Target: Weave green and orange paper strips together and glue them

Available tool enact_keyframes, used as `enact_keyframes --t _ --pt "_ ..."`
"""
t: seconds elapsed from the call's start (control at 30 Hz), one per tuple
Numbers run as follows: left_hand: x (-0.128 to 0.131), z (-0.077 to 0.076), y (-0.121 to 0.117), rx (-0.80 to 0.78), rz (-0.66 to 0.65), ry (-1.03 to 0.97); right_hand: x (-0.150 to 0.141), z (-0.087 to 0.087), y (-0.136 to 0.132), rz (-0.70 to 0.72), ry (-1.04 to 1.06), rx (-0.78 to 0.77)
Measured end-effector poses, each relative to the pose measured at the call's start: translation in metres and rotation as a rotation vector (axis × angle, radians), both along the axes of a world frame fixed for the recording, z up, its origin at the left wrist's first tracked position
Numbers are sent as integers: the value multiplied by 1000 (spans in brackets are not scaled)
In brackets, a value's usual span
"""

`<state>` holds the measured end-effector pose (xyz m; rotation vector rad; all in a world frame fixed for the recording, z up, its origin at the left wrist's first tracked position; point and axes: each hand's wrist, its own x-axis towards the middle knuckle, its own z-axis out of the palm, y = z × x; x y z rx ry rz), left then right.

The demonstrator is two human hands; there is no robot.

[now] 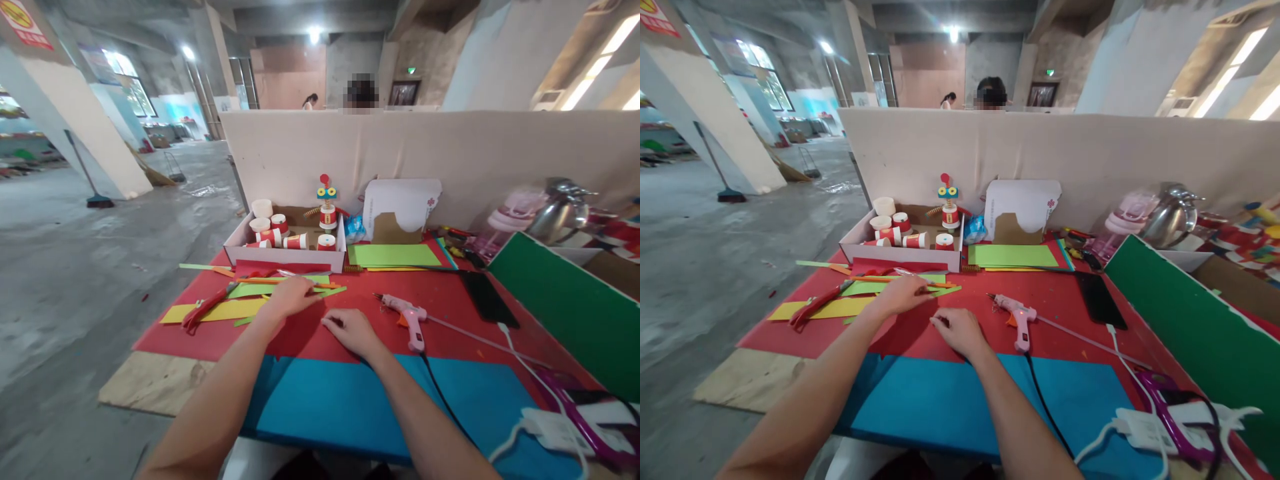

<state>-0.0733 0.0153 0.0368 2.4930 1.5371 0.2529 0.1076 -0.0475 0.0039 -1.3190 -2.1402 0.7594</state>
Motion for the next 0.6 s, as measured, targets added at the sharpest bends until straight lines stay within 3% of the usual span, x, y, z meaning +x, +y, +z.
enact_keyframes --t 0.1,0.2,0.3,0.43,0.53,0.6 --pt "15 -8 -5 -21 -96 28 0 -2 2 -20 31 -3" --pt "17 -8 -7 -34 -51 -86 1 -3 3 -73 136 -38" --pt "17 -2 -10 -96 39 -412 1 -4 5 -210 336 -120" --pt "26 5 -25 -426 3 -845 0 -7 11 -358 645 -228" --pt "34 7 -31 -489 -87 -807 2 -8 15 -427 817 -203" --pt "36 7 -26 -320 -112 -688 5 -7 16 -462 961 -226"
